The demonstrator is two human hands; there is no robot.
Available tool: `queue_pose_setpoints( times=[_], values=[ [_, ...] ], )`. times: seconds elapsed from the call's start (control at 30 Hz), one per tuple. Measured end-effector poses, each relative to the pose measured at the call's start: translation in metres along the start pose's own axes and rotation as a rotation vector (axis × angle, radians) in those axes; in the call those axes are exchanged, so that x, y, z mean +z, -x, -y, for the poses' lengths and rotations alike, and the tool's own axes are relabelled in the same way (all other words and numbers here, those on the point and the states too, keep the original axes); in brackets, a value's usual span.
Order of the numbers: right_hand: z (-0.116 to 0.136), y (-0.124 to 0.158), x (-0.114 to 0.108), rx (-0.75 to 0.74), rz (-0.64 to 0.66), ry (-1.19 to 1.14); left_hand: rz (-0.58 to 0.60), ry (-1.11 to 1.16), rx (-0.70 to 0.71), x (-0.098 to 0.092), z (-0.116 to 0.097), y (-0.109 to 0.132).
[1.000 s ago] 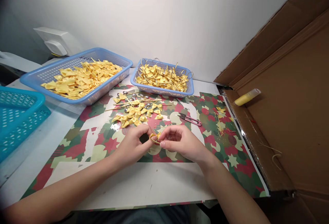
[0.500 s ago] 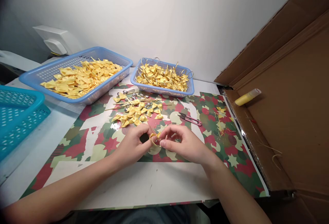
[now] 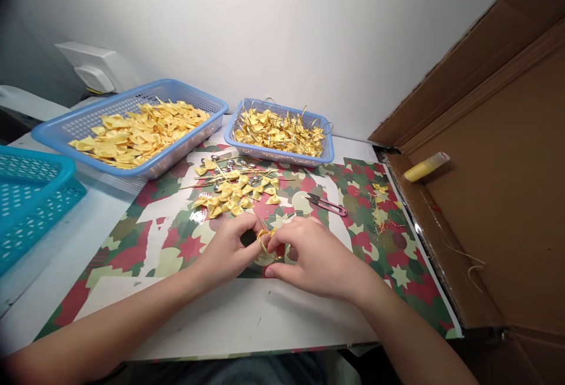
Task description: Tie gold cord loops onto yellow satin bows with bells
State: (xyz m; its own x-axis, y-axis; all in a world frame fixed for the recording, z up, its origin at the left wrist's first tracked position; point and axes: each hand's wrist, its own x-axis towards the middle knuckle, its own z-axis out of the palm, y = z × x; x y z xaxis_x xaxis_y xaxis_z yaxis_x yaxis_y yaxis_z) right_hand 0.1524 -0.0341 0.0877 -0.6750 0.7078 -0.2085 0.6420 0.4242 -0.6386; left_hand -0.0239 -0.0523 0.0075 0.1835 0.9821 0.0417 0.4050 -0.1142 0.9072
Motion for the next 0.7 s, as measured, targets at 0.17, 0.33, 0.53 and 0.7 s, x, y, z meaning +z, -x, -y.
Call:
queue_pose_setpoints(
  times=[0.17, 0.33, 0.53, 0.7],
  values=[
    [0.0006, -0.0008, -0.0008, -0.014, 0.003, 0.022, 0.005, 0.014, 0.000, -0.0003, -0.0013, 0.0003],
    [0.0025, -0.0011, -0.0006, -0.014, -0.010, 0.019, 0.005, 0.007, -0.001, 0.0006, 0.0005, -0.0002],
    [0.0004, -0.0012, 0.0024, -0.037, -0.056, 0.020, 0.005, -0.013, 0.006, 0.0012, 0.0016, 0.0003],
    [-0.0002, -0.0005, 0.0036, -0.047, -0.086, 0.018, 0.005, -0.005, 0.003, 0.0007, 0.0008, -0.0005]
  ],
)
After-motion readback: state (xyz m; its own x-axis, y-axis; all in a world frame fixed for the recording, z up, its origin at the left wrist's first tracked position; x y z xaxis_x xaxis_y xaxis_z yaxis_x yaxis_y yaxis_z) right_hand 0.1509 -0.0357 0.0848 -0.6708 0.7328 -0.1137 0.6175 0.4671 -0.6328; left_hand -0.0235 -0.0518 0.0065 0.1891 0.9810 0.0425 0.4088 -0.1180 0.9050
